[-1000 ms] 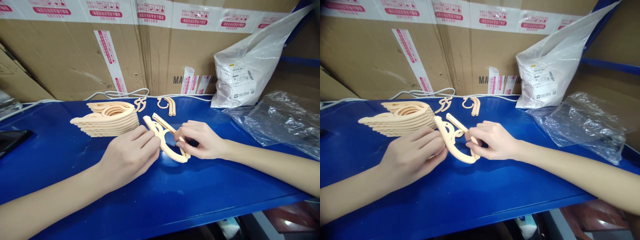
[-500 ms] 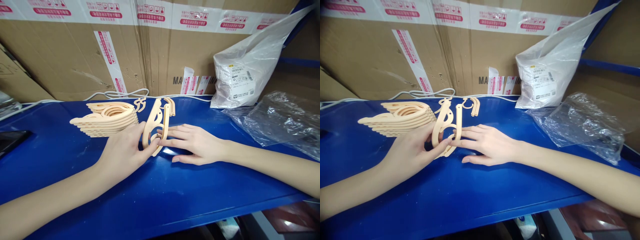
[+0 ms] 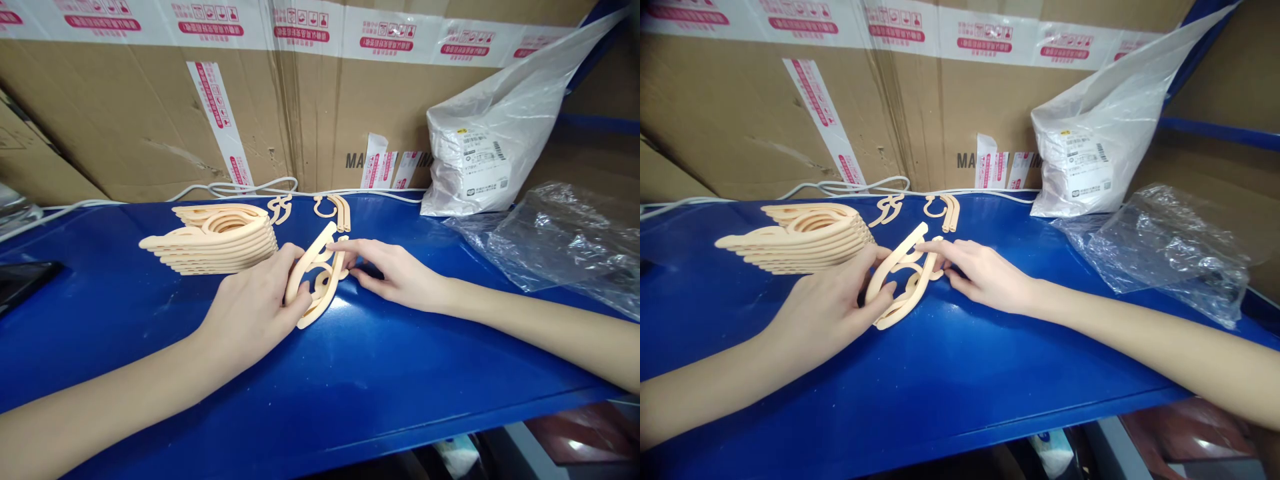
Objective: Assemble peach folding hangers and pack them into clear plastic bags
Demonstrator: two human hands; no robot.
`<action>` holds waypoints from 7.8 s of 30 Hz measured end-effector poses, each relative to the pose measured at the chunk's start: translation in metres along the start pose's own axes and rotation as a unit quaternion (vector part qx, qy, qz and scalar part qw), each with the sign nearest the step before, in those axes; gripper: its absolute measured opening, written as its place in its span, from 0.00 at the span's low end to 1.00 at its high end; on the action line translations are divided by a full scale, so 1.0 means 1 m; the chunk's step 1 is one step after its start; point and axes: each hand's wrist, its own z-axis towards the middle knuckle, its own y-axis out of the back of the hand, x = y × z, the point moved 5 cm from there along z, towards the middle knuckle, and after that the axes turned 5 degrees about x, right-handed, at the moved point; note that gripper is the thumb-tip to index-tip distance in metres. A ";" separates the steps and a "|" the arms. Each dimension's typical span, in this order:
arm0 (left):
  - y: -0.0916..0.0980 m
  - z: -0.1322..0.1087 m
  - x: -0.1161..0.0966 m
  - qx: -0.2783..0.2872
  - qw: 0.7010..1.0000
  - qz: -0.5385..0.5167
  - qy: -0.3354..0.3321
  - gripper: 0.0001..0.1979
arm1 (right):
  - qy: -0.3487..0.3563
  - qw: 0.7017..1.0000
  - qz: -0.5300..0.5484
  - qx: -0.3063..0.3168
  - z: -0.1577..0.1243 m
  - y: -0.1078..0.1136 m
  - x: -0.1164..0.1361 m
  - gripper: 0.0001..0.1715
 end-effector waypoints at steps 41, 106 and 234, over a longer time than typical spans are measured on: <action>-0.005 -0.004 -0.015 -0.051 0.949 0.228 -0.212 0.09 | -0.235 0.881 0.370 -0.181 -0.002 0.011 -0.058 0.16; -0.015 -0.002 -0.011 0.047 0.971 -0.097 -0.214 0.11 | -0.191 0.969 0.139 -0.077 0.001 0.005 -0.015 0.17; -0.019 0.000 -0.015 0.013 0.974 -0.011 -0.224 0.16 | 0.070 0.962 -0.263 0.001 0.004 0.008 0.014 0.21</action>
